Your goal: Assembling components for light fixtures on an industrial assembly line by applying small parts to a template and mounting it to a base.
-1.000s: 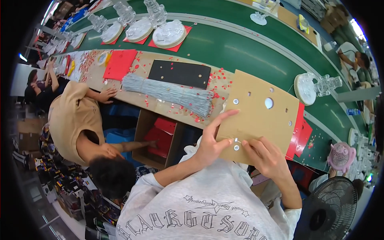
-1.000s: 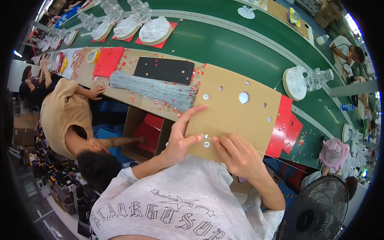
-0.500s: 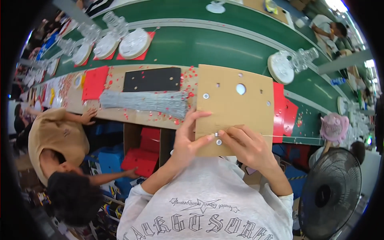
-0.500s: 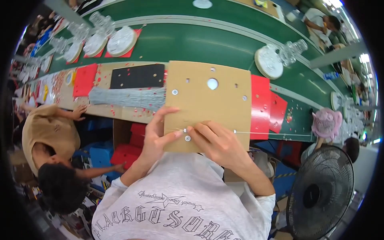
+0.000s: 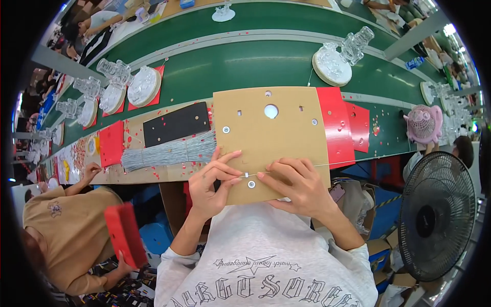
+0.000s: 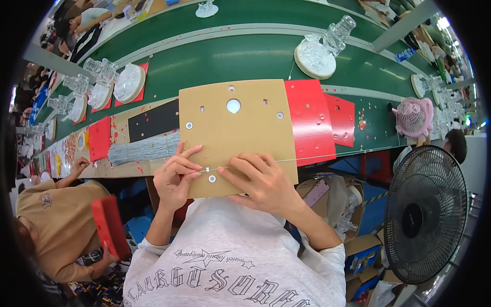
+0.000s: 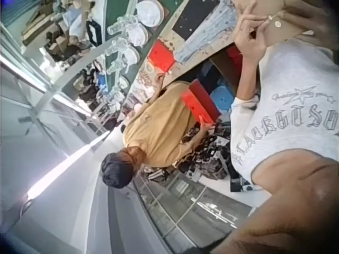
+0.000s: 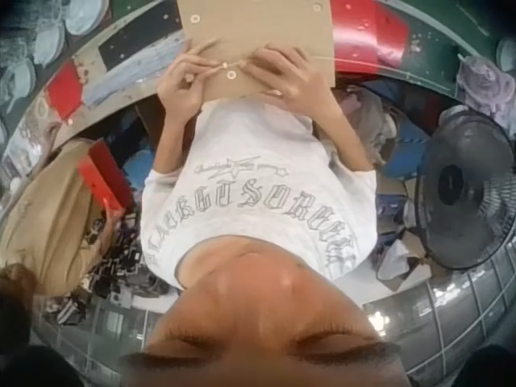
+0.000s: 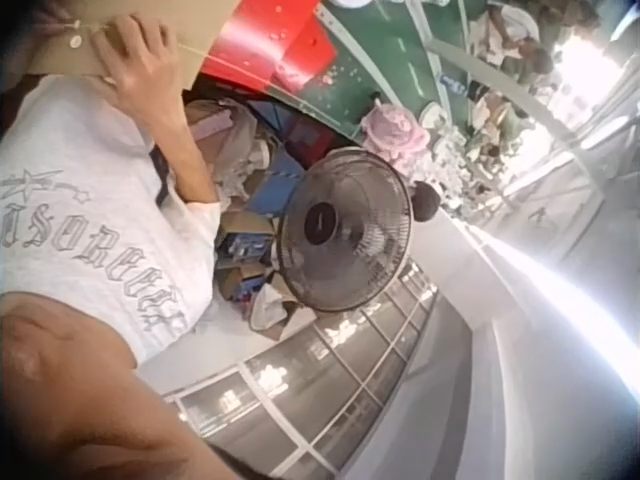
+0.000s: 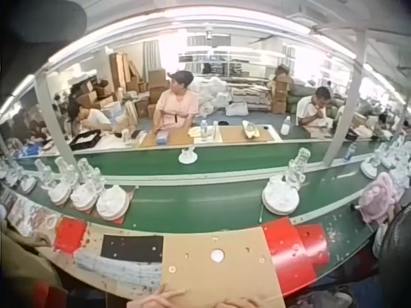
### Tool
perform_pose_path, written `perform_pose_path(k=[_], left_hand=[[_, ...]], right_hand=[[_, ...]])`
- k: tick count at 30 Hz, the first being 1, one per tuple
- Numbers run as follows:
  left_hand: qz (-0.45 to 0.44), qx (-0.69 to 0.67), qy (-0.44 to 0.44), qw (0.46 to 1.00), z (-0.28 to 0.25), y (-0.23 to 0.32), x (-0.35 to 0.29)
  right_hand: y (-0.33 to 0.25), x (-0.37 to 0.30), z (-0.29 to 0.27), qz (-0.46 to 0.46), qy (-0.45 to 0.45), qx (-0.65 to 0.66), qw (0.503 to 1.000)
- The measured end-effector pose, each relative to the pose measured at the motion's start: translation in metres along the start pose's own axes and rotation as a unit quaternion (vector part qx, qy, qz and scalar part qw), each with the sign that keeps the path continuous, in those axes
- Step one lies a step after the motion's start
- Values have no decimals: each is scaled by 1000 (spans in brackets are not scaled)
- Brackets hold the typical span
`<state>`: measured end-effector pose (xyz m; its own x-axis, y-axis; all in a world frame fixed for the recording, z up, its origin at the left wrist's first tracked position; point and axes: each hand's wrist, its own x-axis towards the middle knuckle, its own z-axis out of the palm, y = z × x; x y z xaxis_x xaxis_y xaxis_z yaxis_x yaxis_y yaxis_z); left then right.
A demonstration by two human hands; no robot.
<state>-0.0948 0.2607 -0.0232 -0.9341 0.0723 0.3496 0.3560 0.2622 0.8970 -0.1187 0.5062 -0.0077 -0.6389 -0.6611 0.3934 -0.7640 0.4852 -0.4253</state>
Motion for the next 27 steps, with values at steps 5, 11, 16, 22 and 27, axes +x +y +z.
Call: perform_pose_path(k=[5, 11, 16, 22, 27], left_hand=[[-95, -142, 12, 985, -13, 2, -7], [-25, 103, -47, 993, -6, 16, 28], [-107, 60, -28, 992, 11, -6, 30], [117, 345, -21, 931, 19, 29, 37], [174, 350, -355, 849, 61, 52, 53]], right_hand=[[1, -4, -2, 2, -22, -12, 1000], [-5, -8, -5, -21, -45, -19, 999], [-7, -33, -7, 2, 142, 54, 988], [39, -97, -14, 511, 414, 279, 700], [77, -43, -58, 332, 589, 365, 639]])
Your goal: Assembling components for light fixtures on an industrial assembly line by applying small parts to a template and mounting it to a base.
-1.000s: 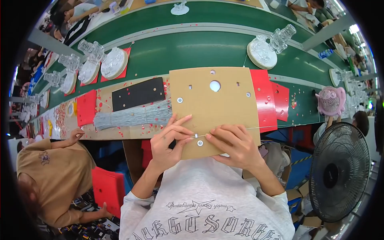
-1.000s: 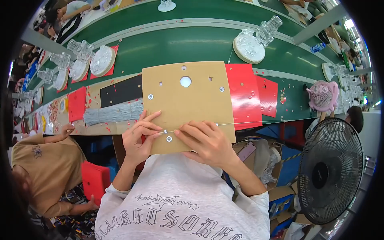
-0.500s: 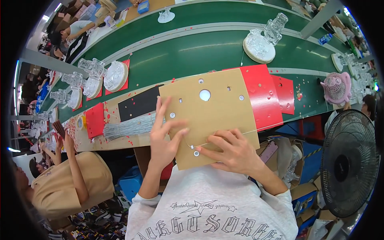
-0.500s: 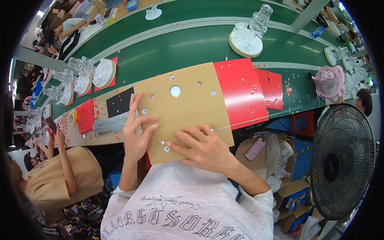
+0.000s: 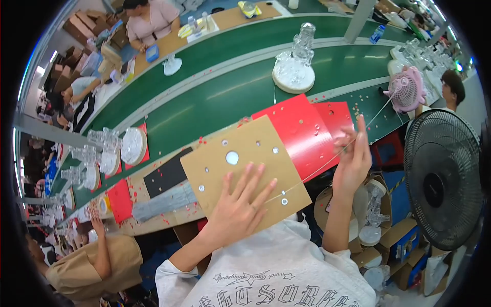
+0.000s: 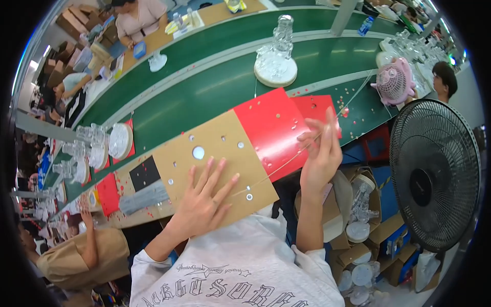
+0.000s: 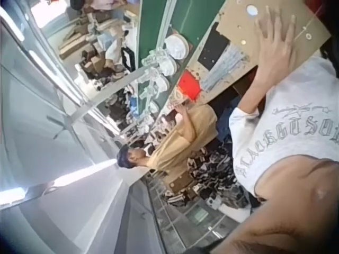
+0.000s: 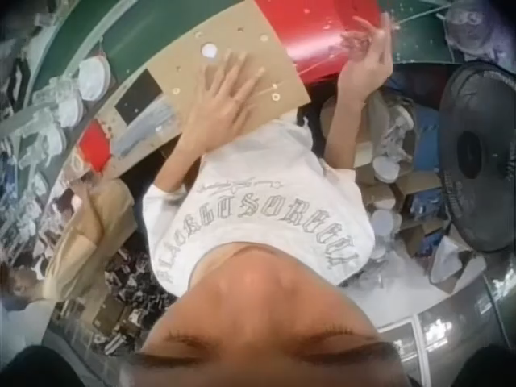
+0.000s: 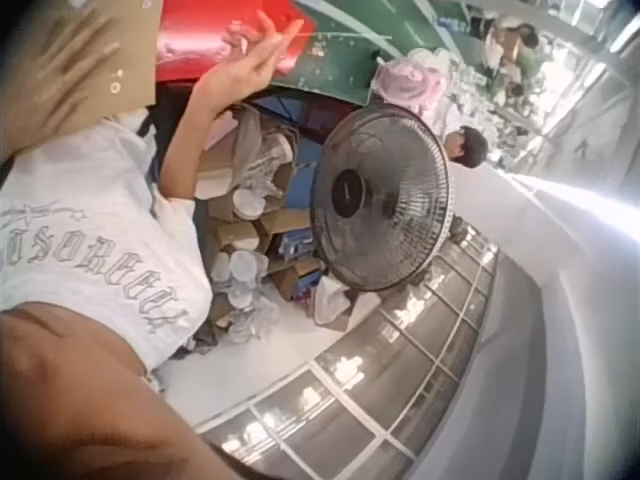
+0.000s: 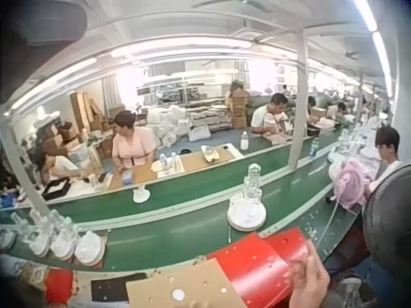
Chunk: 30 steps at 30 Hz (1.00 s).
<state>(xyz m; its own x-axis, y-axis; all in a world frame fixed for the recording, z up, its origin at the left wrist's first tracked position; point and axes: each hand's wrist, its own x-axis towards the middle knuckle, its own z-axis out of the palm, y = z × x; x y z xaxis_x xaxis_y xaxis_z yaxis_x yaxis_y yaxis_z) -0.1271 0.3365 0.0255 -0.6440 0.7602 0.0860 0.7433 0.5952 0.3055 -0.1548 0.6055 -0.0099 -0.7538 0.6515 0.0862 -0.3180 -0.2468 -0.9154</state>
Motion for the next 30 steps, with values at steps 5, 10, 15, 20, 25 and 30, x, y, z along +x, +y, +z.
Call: perform_pose_path(k=[5, 10, 15, 20, 25, 30], left_hand=[[-15, -18, -61, 998, -2, -12, 12], [-67, -31, -19, 997, 9, -30, 21], [-128, -103, 133, 977, 15, -27, 25], [-107, 5, 51, 993, 15, -26, 28], [-106, -33, 67, 992, 20, -27, 30], [-102, -65, 90, 989, 24, -29, 31]], right_hand=[[-20, 68, 36, -40, -66, 82, 994], [5, 66, 43, -141, -509, -280, 802], [13, 52, 39, -326, -564, -471, 595], [17, 43, 46, -375, -573, -450, 572], [24, 50, 46, -400, -591, -380, 588], [16, 53, 45, -419, -595, -422, 541]])
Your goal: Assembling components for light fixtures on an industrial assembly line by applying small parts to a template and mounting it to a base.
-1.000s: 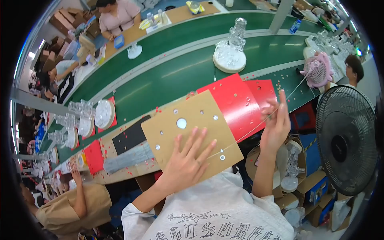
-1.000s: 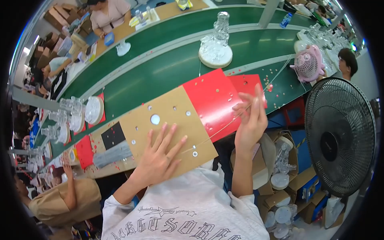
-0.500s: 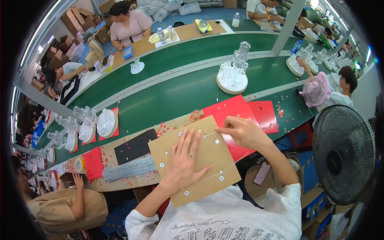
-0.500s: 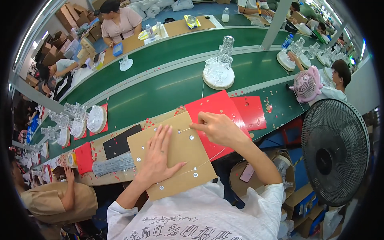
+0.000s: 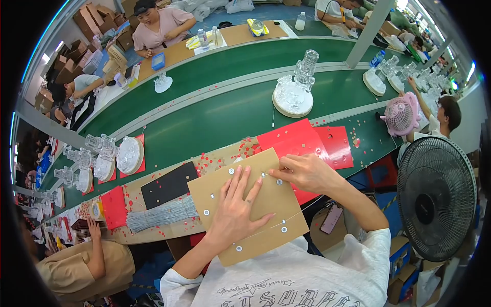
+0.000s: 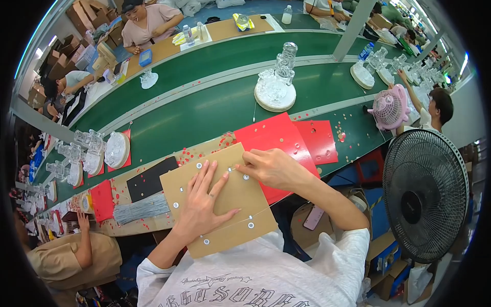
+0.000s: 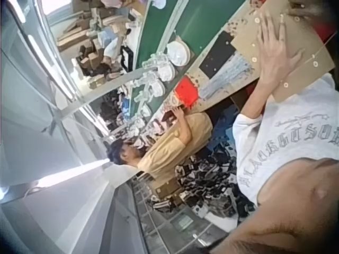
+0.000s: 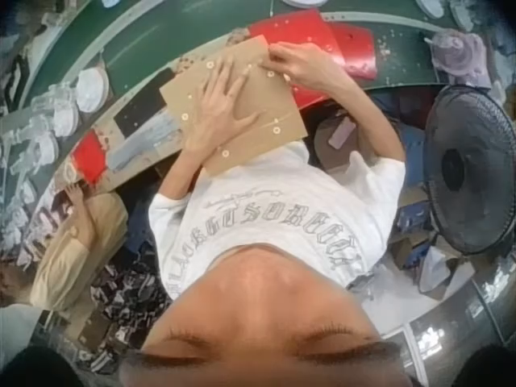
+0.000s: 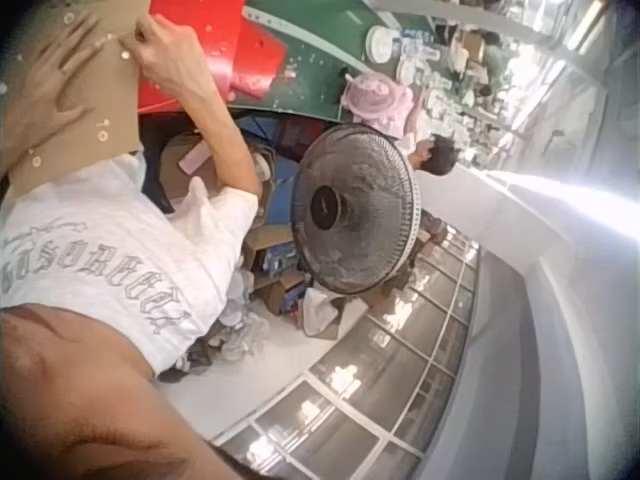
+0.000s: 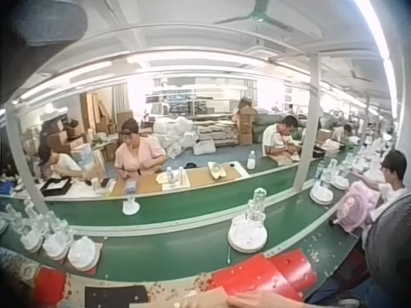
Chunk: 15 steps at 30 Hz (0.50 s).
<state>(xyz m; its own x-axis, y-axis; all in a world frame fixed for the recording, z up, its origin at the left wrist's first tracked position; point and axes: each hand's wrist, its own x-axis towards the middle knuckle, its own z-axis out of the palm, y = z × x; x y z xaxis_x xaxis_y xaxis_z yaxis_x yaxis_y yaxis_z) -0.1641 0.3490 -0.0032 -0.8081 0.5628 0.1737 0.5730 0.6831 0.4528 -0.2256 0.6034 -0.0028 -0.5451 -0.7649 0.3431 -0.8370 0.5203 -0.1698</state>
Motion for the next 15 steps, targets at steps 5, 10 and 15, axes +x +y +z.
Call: perform_pose_path(k=[5, 10, 15], left_hand=[[1, 5, -2, 1000, 0, 1, 3], [-5, 5, -13, 1000, 1, 2, 3], [-9, 6, -19, 1000, 1, 3, 4]], right_hand=[[-5, 3, 0, -24, -53, -79, 995], [-5, 3, -1, -62, -64, -133, 987], [7, -2, -8, -47, -24, -13, 999]])
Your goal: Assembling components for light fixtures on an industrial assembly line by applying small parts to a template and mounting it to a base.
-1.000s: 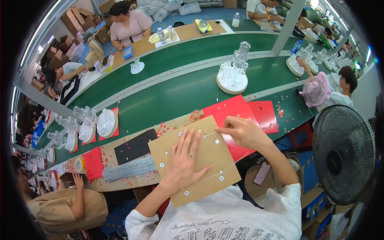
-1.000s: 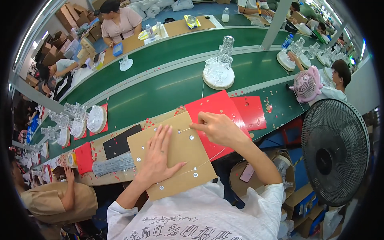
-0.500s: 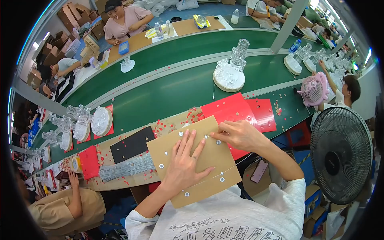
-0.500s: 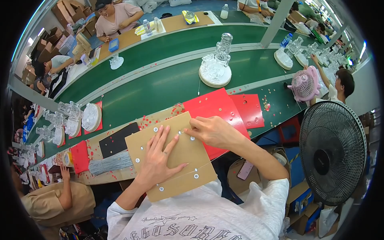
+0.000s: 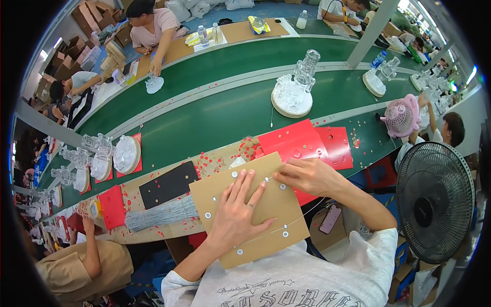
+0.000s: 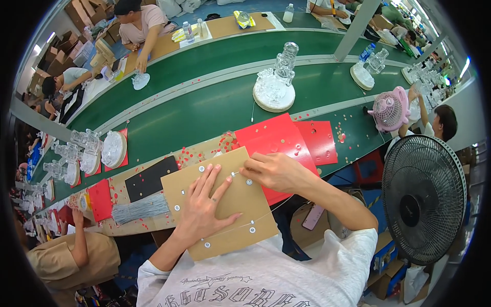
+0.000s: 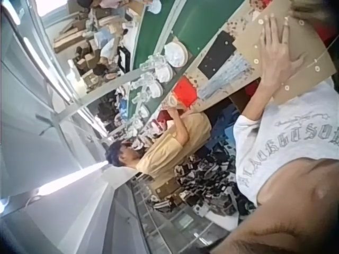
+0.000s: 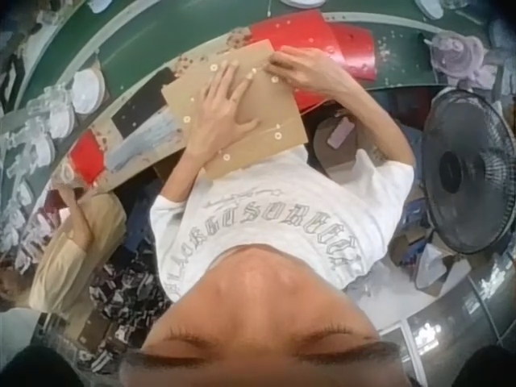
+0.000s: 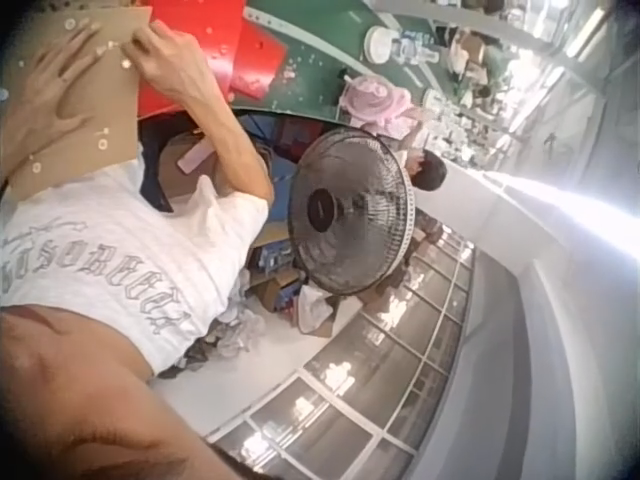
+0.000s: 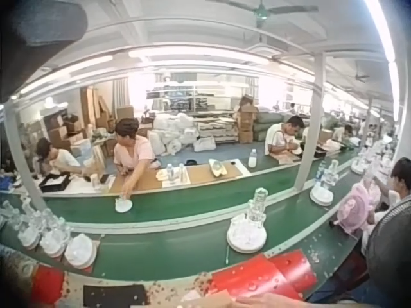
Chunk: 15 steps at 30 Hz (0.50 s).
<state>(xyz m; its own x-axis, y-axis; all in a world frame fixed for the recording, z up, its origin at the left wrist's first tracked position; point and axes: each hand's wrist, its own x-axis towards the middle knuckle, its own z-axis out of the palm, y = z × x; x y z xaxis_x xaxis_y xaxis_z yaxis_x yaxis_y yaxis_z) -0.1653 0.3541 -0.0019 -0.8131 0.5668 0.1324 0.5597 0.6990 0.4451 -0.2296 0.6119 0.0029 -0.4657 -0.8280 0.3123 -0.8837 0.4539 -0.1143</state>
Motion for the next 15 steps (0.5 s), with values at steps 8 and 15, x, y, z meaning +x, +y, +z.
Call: perform_pose_path(k=[8, 15], left_hand=[[17, -6, -9, 1000, 4, -2, 1], [7, -93, 2, 996, 2, 7, 8]], right_hand=[[-1, 0, 9, -26, -4, -20, 999], [0, -15, 7, -17, 15, -27, 999]])
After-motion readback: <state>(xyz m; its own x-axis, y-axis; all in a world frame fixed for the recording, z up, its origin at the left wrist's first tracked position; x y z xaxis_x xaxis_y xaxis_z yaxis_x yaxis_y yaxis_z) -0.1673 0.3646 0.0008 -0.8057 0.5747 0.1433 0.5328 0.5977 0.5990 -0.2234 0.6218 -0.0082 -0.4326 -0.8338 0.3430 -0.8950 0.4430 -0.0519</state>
